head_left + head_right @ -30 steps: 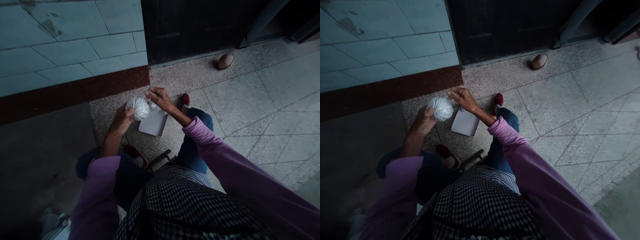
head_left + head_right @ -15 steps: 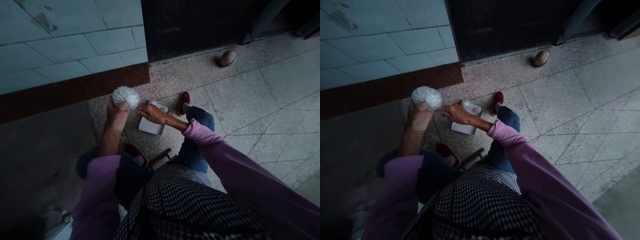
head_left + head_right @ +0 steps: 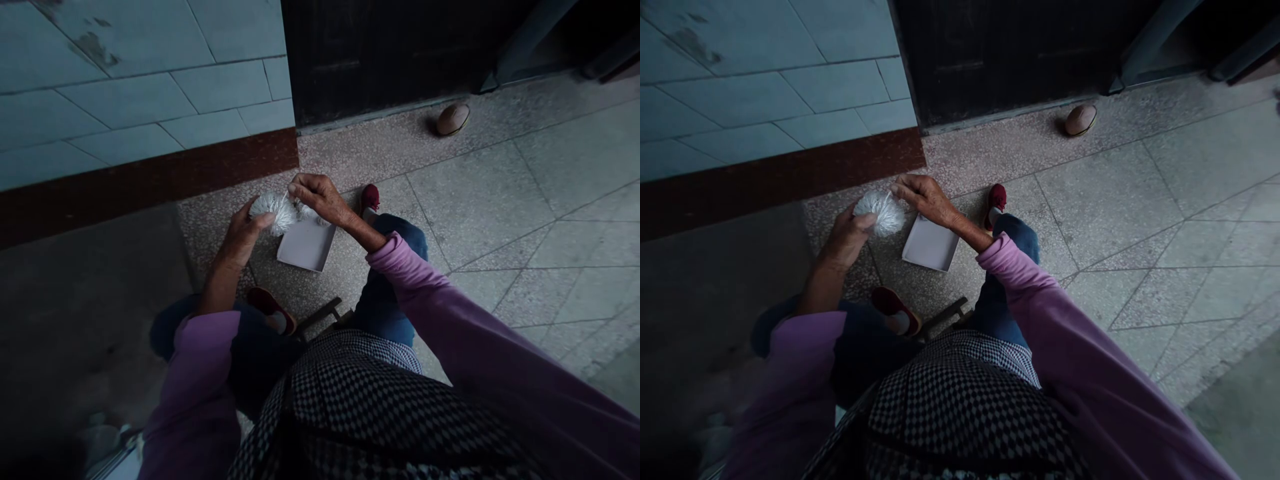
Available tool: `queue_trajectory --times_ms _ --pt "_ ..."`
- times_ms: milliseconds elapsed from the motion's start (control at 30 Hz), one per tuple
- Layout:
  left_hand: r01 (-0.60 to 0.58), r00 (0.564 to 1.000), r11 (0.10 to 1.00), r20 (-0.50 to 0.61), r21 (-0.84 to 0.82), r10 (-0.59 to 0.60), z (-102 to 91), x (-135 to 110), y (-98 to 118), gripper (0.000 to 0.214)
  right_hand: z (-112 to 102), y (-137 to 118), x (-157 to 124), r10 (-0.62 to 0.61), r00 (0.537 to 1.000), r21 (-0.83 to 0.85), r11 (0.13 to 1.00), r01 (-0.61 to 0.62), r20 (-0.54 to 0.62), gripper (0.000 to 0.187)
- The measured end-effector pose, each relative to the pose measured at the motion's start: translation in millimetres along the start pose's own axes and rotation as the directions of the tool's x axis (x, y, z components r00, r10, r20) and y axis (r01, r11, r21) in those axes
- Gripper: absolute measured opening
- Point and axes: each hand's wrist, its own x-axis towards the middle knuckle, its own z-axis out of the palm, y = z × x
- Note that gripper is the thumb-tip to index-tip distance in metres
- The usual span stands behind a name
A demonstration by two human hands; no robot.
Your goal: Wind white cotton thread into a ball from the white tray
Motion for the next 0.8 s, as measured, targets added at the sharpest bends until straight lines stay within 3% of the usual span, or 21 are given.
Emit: queue_trajectory --times_ms 167,300,467,600,733,800 --pt "0.074 0.997 0.984 0.019 -0.161 -0.072 9.9 -3.9 2.3 0.065 7.3 12.2 6.3 0.076 0.996 -0.026 0.997 -0.077 -0.052 0.055" --pt "0.059 0.998 0.968 0.027 -0.245 -0.054 8.7 -2.5 0.1 0.078 21.7 17.0 3.9 0.091 0.996 -0.027 0.995 -0.091 -0.002 0.055" --pt "-0.041 0.999 0.961 -0.025 -0.273 0.036 9.2 2.1 2.2 0.085 38.0 13.2 -1.8 0.198 0.972 -0.226 0.960 -0.166 0.127 0.046" --pt "-0.097 0.990 0.973 -0.120 -0.210 0.072 6.1 8.7 -3.4 0.083 44.5 3.1 -11.7 0.235 0.943 -0.340 0.929 -0.147 0.236 0.037" --pt "-0.176 0.954 0.984 -0.248 -0.014 0.167 -6.2 13.9 -14.9 0.072 45.0 -9.2 -22.5 0.179 0.922 -0.282 0.956 -0.080 0.344 0.035" --pt "-0.159 0.950 0.980 -0.252 0.119 0.184 -13.9 15.4 -18.3 0.071 40.8 -15.2 -24.3 0.143 0.911 -0.223 0.973 -0.059 0.386 0.035"
